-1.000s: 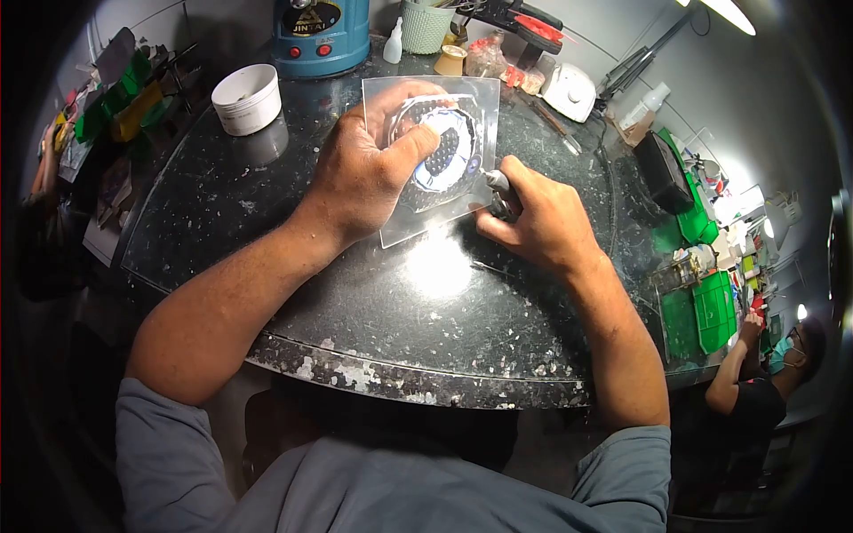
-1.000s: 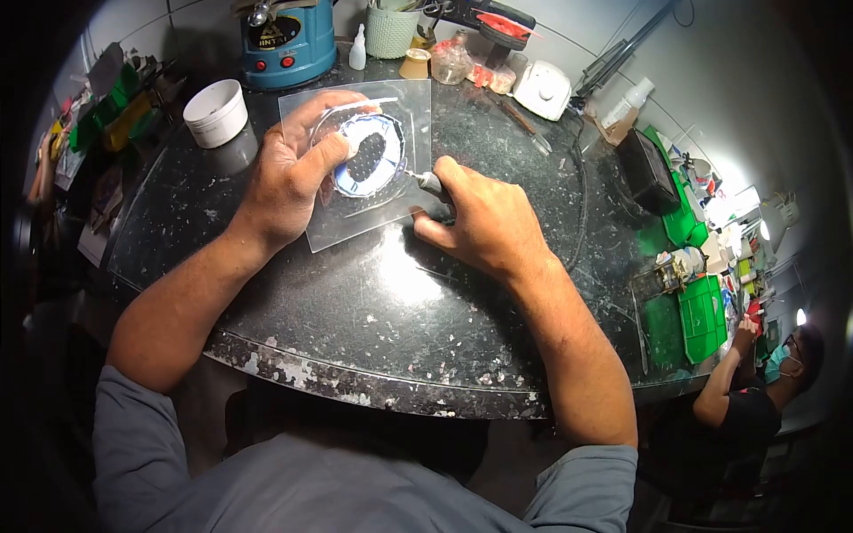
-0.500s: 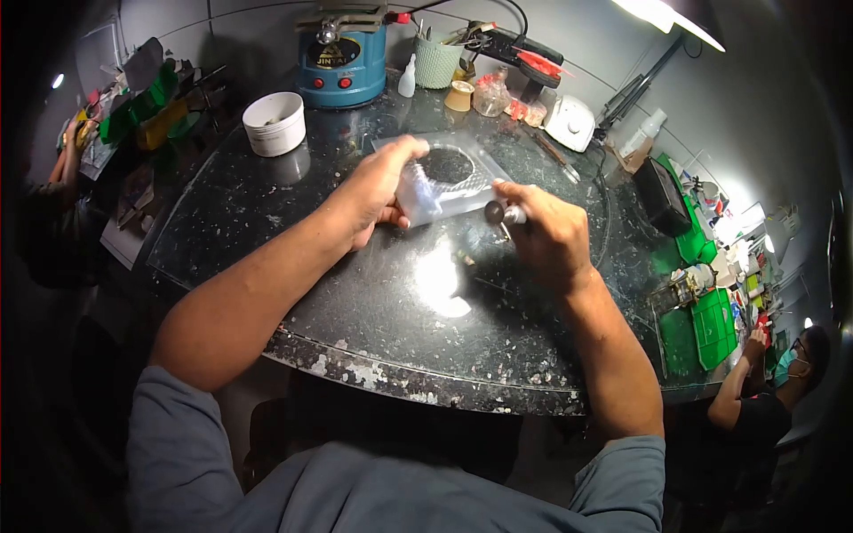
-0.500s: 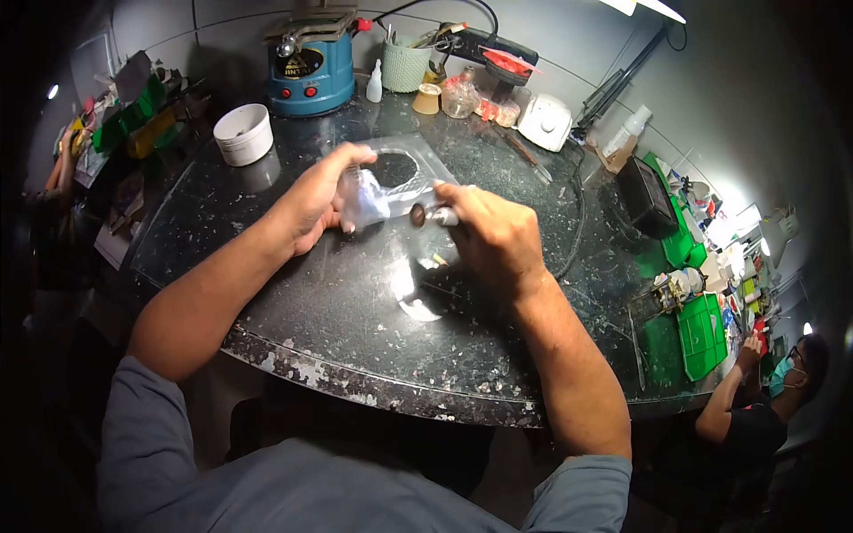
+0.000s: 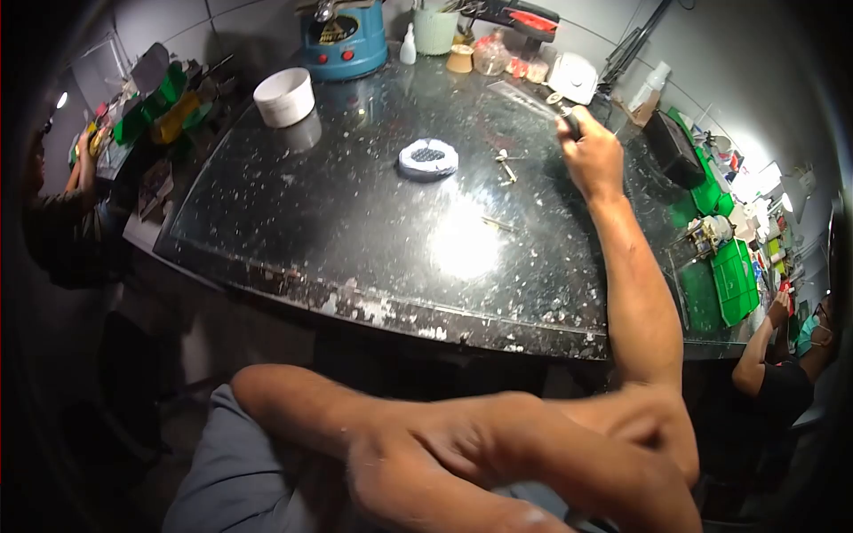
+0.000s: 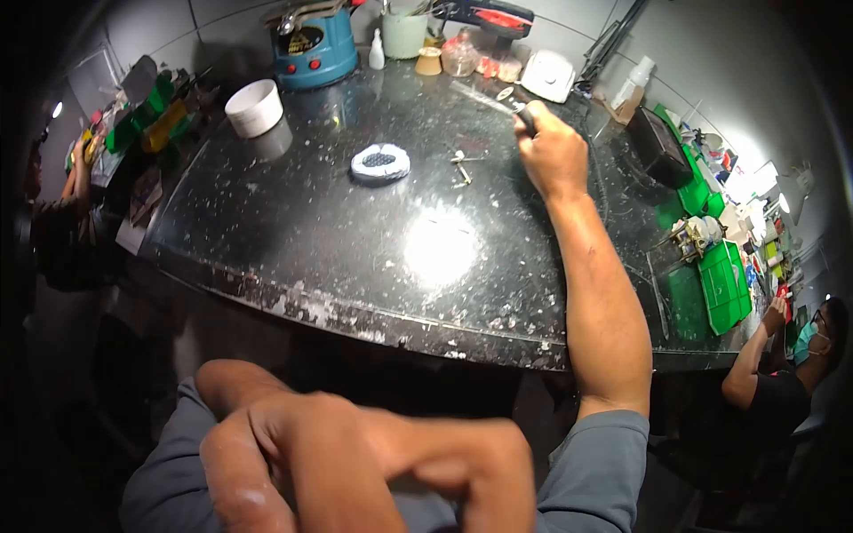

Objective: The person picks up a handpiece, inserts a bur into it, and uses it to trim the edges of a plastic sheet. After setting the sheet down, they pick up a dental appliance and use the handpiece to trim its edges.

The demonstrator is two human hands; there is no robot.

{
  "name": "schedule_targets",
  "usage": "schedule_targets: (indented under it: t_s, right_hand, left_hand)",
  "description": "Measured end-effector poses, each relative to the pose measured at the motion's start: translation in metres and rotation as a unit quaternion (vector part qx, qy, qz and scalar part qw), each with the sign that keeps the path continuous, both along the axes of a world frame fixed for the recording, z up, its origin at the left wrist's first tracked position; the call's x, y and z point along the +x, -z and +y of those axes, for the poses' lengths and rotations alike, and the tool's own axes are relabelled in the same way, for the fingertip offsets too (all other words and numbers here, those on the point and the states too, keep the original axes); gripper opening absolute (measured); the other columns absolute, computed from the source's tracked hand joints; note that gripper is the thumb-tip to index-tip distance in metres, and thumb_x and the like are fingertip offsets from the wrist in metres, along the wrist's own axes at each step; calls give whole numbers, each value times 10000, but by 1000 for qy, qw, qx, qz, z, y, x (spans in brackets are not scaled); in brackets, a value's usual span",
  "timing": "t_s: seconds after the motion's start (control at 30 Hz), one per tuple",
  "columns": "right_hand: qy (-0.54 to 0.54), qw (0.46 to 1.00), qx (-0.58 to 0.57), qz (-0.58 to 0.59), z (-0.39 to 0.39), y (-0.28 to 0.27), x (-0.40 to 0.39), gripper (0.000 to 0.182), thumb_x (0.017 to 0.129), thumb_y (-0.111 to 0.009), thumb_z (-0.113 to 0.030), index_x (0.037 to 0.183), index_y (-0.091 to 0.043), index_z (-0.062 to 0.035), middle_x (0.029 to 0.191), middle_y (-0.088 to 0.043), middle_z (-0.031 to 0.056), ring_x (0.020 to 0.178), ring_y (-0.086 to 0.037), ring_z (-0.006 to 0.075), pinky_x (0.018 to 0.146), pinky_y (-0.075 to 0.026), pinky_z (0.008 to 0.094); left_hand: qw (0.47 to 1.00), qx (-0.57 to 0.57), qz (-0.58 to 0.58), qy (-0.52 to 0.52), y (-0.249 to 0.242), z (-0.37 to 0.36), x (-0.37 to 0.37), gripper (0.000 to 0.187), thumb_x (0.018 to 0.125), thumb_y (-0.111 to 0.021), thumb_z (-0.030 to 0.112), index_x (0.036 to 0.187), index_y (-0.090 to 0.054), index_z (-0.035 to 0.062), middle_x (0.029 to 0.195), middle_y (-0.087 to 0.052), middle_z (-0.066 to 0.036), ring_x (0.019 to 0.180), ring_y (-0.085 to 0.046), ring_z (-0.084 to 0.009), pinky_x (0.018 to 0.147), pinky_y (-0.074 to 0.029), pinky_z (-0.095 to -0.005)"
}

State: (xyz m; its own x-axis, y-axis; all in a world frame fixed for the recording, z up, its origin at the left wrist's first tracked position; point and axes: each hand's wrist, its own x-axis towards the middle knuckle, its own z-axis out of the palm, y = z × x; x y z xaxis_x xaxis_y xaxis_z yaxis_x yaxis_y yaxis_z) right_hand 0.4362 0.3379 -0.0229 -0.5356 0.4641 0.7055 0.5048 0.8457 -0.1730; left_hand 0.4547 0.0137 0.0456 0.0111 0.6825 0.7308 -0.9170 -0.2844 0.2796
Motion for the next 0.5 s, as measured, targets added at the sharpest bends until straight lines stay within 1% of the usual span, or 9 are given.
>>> schedule_targets:
  t_s: [0.03,0.07,0.17,0.3,0.33,0.37,0.43,0.47,0.5]
  right_hand:
    - [12,1000,-5,-2,1,-1,1,197,936,-625,-334,963,-584,-143,867,-698,140,810,-680,387,672,-531,493]
    - [24,1000,-19,-7,5,0,2,208,930,-632,-342,966,-588,-142,873,-699,145,815,-677,397,679,-525,503]
    - [33,998,-53,-9,18,5,4,239,915,-650,-363,987,-612,-138,849,-698,172,839,-668,424,695,-516,512]
    - [39,997,-65,2,33,9,7,234,905,-665,-364,1042,-662,-174,858,-704,179,833,-675,416,686,-517,495]
    - [44,997,-69,2,34,7,6,218,904,-665,-356,1024,-671,-174,863,-708,172,830,-680,407,687,-522,483]
    - [45,995,-90,5,32,7,7,219,913,-681,-327,1009,-676,-131,863,-706,155,820,-694,360,688,-521,410]
    - [48,996,-79,12,38,8,10,229,900,-689,-335,1001,-675,-130,867,-706,156,825,-693,359,692,-519,409]
    - [64,995,-81,6,36,5,13,235,893,-694,-341,997,-675,-131,863,-705,157,825,-692,360,694,-518,413]
    - [81,993,-82,2,33,2,13,242,885,-698,-347,993,-675,-132,859,-703,158,825,-691,362,697,-517,417]
  left_hand:
    - [995,32,-71,-69,-3,2,18,321,863,-591,223,895,-720,-70,873,-671,-246,763,-603,-305,724,-451,-361]
    - [994,31,-73,-76,-3,-2,22,321,863,-591,223,895,-720,-70,873,-671,-246,763,-603,-305,724,-451,-361]
    - [989,-38,-115,82,-4,-12,24,379,755,-561,231,893,-714,-88,849,-664,-255,732,-586,-269,730,-460,-345]
    - [997,-12,-81,3,-16,-22,23,403,707,-588,315,804,-615,-76,757,-584,-185,728,-574,-255,725,-458,-314]
    - [972,-26,-182,143,-18,-26,34,416,717,-596,329,861,-565,-61,778,-549,-160,716,-561,-253,729,-453,-313]
    - [974,-27,-181,136,-8,-26,33,416,717,-596,329,861,-565,-61,778,-549,-160,716,-561,-253,729,-453,-313]
    - [991,-27,-67,117,12,-17,17,506,739,-607,350,992,-548,-84,853,-578,-173,733,-564,-244,722,-449,-325]
    - [985,118,-87,94,16,3,16,502,762,-616,320,1041,-535,-90,890,-592,-174,806,-584,-249,744,-439,-350]
    - [994,-6,-30,105,22,-16,3,510,763,-652,273,1105,-562,-96,946,-627,-188,901,-602,-250,748,-435,-369]
